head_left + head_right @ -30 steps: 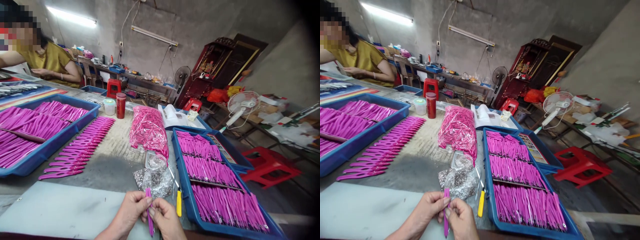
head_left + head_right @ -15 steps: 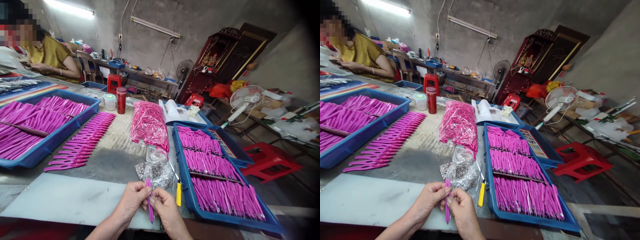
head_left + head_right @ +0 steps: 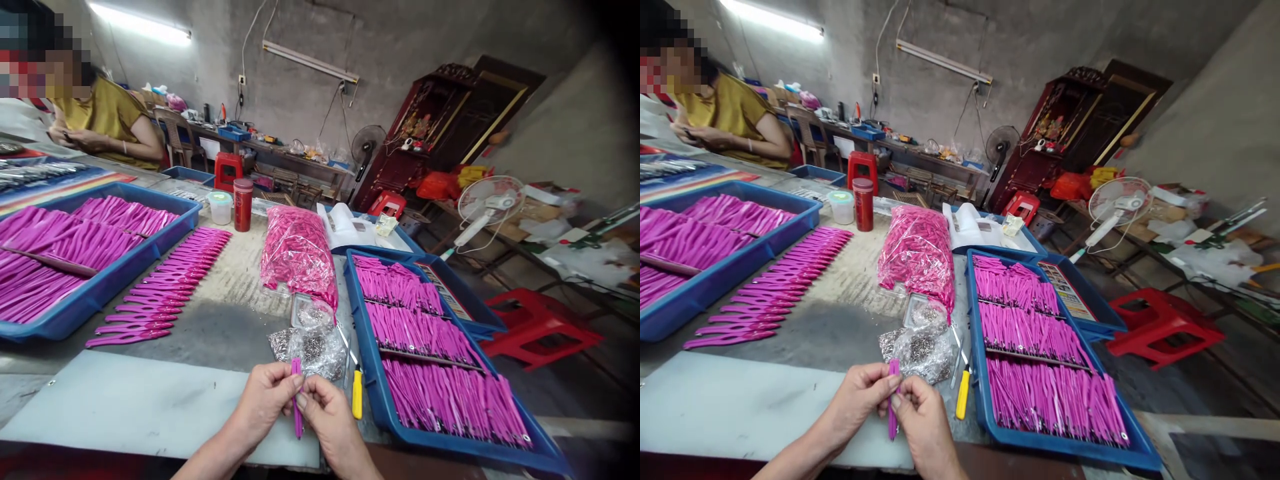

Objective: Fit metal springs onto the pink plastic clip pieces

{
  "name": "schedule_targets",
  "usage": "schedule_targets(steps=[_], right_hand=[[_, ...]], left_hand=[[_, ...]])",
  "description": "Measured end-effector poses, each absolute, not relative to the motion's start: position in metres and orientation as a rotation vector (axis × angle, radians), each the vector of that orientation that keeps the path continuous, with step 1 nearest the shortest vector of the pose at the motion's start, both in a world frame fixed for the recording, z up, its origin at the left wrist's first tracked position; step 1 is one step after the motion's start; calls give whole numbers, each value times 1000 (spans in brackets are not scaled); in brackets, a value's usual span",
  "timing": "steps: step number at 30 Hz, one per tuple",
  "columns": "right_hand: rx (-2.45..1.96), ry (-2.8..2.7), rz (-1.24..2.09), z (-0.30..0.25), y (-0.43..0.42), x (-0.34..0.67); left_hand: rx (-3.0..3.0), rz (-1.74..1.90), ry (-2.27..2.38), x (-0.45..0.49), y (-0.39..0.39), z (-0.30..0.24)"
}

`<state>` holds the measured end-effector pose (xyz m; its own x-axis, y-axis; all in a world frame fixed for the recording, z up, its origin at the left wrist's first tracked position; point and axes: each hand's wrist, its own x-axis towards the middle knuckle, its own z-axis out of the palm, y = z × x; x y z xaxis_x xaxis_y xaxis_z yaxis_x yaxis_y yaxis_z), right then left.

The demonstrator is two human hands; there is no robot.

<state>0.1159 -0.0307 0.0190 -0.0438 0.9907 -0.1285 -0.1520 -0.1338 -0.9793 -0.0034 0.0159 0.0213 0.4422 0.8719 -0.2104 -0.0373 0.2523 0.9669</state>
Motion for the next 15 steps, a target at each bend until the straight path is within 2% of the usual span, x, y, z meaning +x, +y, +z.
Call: schedule_targets(steps=[7,15], right_hand=[[-1340,-1289,1146,9,-21,121],[-1370,-1453,976,11,-17,122]], left_hand=[[1543,927,898,-10,29,26],[1820,959,806,-12,35,26]])
